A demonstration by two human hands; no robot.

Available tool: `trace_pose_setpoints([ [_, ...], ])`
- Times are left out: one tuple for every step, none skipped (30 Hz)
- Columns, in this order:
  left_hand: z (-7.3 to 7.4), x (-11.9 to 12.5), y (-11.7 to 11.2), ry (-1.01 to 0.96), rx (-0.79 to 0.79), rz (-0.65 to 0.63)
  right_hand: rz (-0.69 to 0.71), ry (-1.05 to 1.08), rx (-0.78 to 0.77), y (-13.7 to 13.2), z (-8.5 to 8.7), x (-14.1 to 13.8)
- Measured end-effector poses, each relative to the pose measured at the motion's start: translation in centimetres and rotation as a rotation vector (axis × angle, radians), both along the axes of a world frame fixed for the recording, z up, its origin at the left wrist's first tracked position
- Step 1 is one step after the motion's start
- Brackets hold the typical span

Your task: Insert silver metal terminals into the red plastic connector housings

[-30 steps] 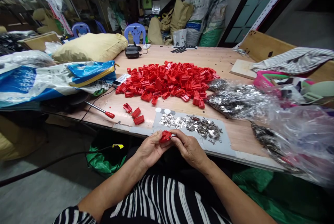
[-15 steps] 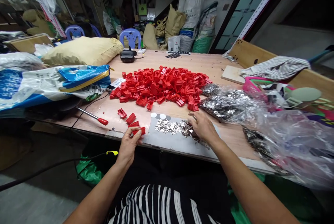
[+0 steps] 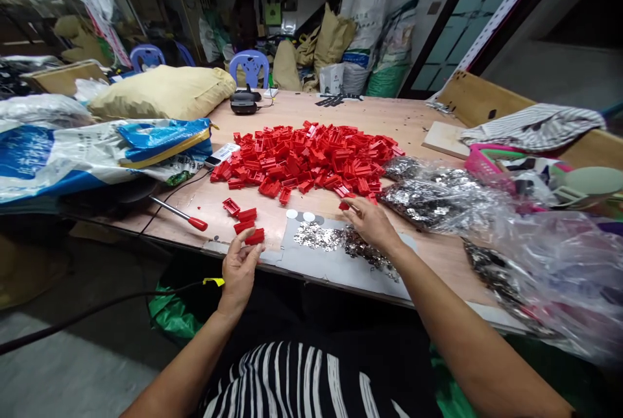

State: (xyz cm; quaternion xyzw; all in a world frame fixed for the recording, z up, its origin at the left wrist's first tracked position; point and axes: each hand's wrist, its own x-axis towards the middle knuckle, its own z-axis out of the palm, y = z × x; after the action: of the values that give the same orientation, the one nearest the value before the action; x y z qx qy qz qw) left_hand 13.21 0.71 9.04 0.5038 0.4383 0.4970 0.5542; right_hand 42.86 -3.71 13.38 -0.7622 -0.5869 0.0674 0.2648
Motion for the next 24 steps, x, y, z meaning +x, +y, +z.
trace_pose_setpoints([
  [0.1, 0.2, -0.3, 0.012, 0.015, -0.027, 0.043, 0.115, 0.026, -0.5, 0.3, -1.2],
  [0.3, 0.4, -0.6, 0.018, 0.011, -0.08, 0.096, 0.247, 0.018, -1.1, 0.6, -2.4],
  [0.5, 0.8, -1.0, 0.009, -0.015, -0.151, 0.174, 0.365, -0.011, -1.8, 0.9, -3.8],
  [0.7, 1.1, -1.4, -0.019, -0.069, -0.237, 0.248, 0.449, -0.038, -2.5, 1.1, -5.2],
  [1.0, 1.5, -1.8, -0.068, -0.152, -0.33, 0.317, 0.501, -0.051, -3.2, 1.3, -6.6],
  [1.3, 1.9, -2.2, -0.134, -0.256, -0.417, 0.38, 0.53, -0.066, -3.9, 1.5, -7.9],
  [1.5, 2.2, -2.6, -0.201, -0.365, -0.495, 0.414, 0.555, -0.07, -4.5, 1.6, -9.1],
  [1.6, 2.5, -2.9, -0.261, -0.462, -0.555, 0.452, 0.583, -0.09, -5.1, 1.7, -10.1],
  [1.6, 2.7, -3.3, -0.308, -0.54, -0.598, 0.463, 0.609, -0.1, -5.7, 1.7, -10.9],
  [1.6, 2.9, -3.6, -0.341, -0.594, -0.629, 0.471, 0.646, -0.118, -6.1, 1.8, -11.5],
  [1.5, 2.9, -3.8, -0.363, -0.628, -0.65, 0.482, 0.688, -0.139, -6.5, 1.8, -11.8],
  [1.5, 3.0, -4.0, -0.377, -0.648, -0.665, 0.49, 0.729, -0.16, -6.8, 1.8, -11.9],
  [1.4, 2.9, -4.1, -0.383, -0.661, -0.676, 0.497, 0.765, -0.182, -7.0, 1.9, -11.7],
  [1.3, 2.9, -4.1, -0.384, -0.67, -0.681, 0.494, 0.782, -0.196, -7.2, 1.9, -11.3],
  [1.2, 2.8, -4.2, -0.382, -0.677, -0.681, 0.476, 0.767, -0.196, -7.2, 1.9, -10.6],
  [1.2, 2.8, -4.2, -0.376, -0.683, -0.673, 0.435, 0.716, -0.184, -7.2, 1.8, -9.7],
  [1.3, 2.7, -4.1, -0.371, -0.687, -0.66, 0.365, 0.627, -0.156, -7.0, 1.7, -8.7],
  [1.3, 2.7, -4.1, -0.367, -0.689, -0.645, 0.287, 0.499, -0.12, -6.8, 1.5, -7.5],
  [1.4, 2.6, -4.0, -0.368, -0.689, -0.635, 0.161, 0.342, -0.086, -6.6, 1.3, -6.2],
  [1.4, 2.6, -4.0, -0.37, -0.687, -0.629, 0.041, 0.189, -0.082, -6.3, 1.1, -4.9],
  [1.5, 2.5, -4.0, -0.374, -0.681, -0.626, -0.061, 0.062, -0.084, -5.9, 0.9, -3.7],
  [1.5, 2.5, -4.0, -0.378, -0.671, -0.624, -0.132, -0.031, -0.1, -5.5, 0.7, -2.6],
  [1.5, 2.5, -4.0, -0.378, -0.66, -0.623, -0.184, -0.104, -0.107, -5.1, 0.5, -1.7],
  [1.4, 2.5, -4.0, -0.374, -0.65, -0.622, -0.202, -0.158, -0.123, -4.7, 0.3, -1.1],
])
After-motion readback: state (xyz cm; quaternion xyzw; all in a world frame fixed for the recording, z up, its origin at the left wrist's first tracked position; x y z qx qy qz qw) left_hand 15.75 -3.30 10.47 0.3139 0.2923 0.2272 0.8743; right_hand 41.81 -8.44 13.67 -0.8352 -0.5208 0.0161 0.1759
